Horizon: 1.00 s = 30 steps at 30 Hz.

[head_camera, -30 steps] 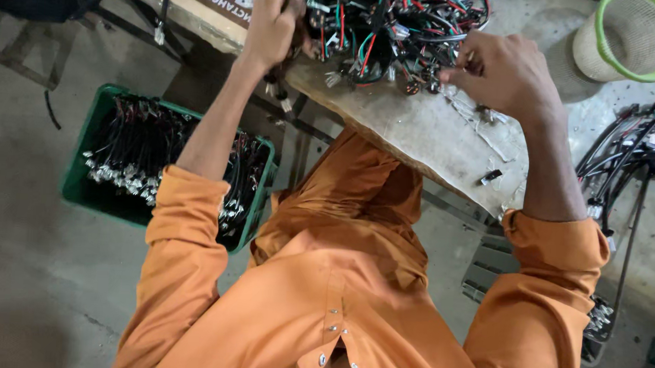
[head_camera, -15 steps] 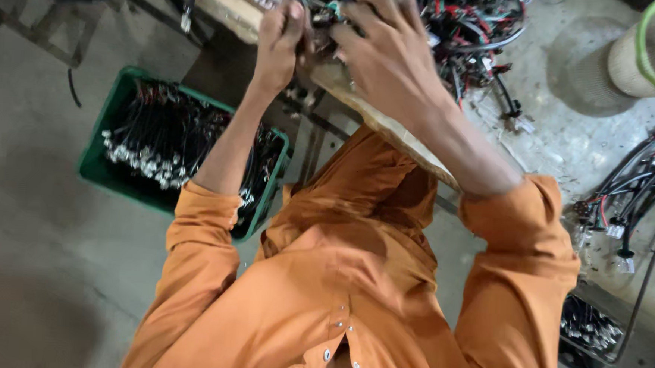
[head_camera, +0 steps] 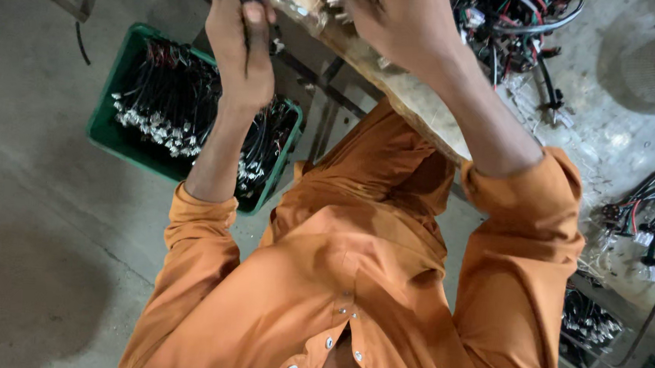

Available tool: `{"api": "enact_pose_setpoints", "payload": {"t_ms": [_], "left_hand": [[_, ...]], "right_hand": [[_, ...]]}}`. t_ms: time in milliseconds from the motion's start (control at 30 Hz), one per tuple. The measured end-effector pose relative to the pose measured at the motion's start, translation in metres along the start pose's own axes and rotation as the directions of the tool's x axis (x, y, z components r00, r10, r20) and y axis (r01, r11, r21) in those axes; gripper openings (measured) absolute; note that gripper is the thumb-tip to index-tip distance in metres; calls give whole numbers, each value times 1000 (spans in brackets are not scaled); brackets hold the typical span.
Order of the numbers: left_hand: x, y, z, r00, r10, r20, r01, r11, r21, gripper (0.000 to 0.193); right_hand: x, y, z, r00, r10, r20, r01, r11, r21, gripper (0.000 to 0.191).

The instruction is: The person gathers wire harnesses with connectors from a pile on the workbench, aligns and arranges them into a bundle in their hands, and places the finished bundle into a green crate beside the bench.

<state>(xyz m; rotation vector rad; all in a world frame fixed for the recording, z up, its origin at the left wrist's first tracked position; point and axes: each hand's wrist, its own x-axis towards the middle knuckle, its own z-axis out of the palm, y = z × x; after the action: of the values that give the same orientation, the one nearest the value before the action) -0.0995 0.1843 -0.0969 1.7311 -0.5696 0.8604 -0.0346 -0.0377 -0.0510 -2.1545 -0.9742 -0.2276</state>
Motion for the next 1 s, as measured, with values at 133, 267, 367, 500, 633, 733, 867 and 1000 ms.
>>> {"api": "enact_pose_setpoints", "payload": {"t_ms": [133,267,367,500,633,733,867,1000], "left_hand": [[-2,29,0,964,-52,260,120,960,-253,40],[-32,51,8,800,-289,526,436,882,-178,32],[-48,56,16,780,-322,537,475,863,-172,34],[-61,64,23,800,-343,493,469,870,-156,30],[-67,71,27,841,-271,468,372,919,-135,30],[-70,73,34,853,-248,460,335,935,-116,32],[-77,68,43,750,-377,544,485,872,-65,32],[-97,58,38,697,-450,559,655,717,-240,34]], "right_hand": [[-30,-64,-47,993,-96,65,58,900,433,6],[-72,-82,-72,970,195,143,-239,868,436,12],[-101,-71,-77,942,275,191,-333,829,449,24],[-137,-57,-72,955,271,118,-287,751,595,25],[-160,-60,-67,984,134,-115,-64,877,477,21],[-169,-67,-65,971,133,-199,-68,951,301,21],[-182,-58,-79,966,183,-182,-136,960,244,20],[-201,-23,-114,865,394,-312,-323,911,255,24]]}}
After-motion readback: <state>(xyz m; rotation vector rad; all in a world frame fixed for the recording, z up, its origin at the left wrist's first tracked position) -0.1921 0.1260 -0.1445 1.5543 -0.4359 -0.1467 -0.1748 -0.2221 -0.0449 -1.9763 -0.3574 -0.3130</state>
